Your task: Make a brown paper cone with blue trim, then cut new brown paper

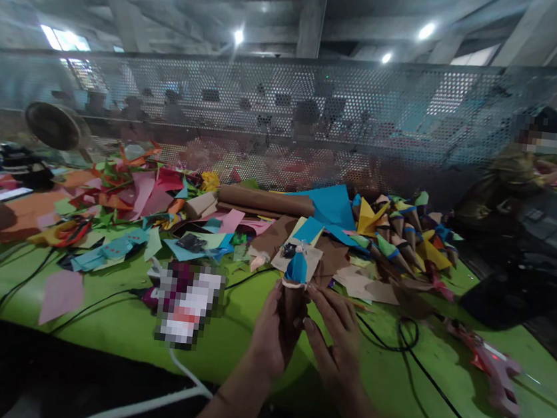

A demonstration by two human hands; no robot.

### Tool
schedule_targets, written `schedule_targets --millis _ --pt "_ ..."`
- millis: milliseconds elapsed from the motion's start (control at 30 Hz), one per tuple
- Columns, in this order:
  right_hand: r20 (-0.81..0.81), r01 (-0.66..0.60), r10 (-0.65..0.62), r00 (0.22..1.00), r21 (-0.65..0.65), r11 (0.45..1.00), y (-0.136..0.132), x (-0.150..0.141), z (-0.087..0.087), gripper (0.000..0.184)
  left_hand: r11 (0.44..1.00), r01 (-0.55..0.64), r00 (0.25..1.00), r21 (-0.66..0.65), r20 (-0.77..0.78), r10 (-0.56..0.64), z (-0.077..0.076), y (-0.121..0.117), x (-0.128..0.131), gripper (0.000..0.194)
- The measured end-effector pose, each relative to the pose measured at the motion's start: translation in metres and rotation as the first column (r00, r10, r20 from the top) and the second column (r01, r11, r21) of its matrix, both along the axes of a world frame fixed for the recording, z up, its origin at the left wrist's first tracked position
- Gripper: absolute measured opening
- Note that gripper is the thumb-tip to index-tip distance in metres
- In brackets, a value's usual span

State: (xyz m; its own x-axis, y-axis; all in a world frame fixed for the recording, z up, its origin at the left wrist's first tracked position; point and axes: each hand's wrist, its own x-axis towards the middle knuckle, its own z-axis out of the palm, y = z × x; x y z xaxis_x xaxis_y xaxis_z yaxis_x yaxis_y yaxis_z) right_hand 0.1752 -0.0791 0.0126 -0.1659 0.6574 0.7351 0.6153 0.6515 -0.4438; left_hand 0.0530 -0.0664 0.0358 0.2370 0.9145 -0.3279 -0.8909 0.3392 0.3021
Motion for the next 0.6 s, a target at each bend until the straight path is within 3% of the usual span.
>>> schedule_targets --millis 133,333,600 --pt "0.109 0.007 -0.009 0.994 0.017 1.000 0.006 0.006 0.003 0.056 0.998 0.000 0.999 0.059 -0.047 0.003 -0.003 0.006 0.001 0.025" --pt "0.160 -0.062 0.055 0.986 0.041 0.997 0.020 0.017 0.024 0.060 0.957 -0.063 0.967 0.284 -0.219 0.129 -0.008 0.032 0.004 0.038" --pt "0.425 -0.117 0.021 0.905 0.200 0.973 0.053 0.015 0.040 0.035 0.923 -0.048 0.959 0.382 -0.239 0.149 0.017 0.059 0.001 0.027"
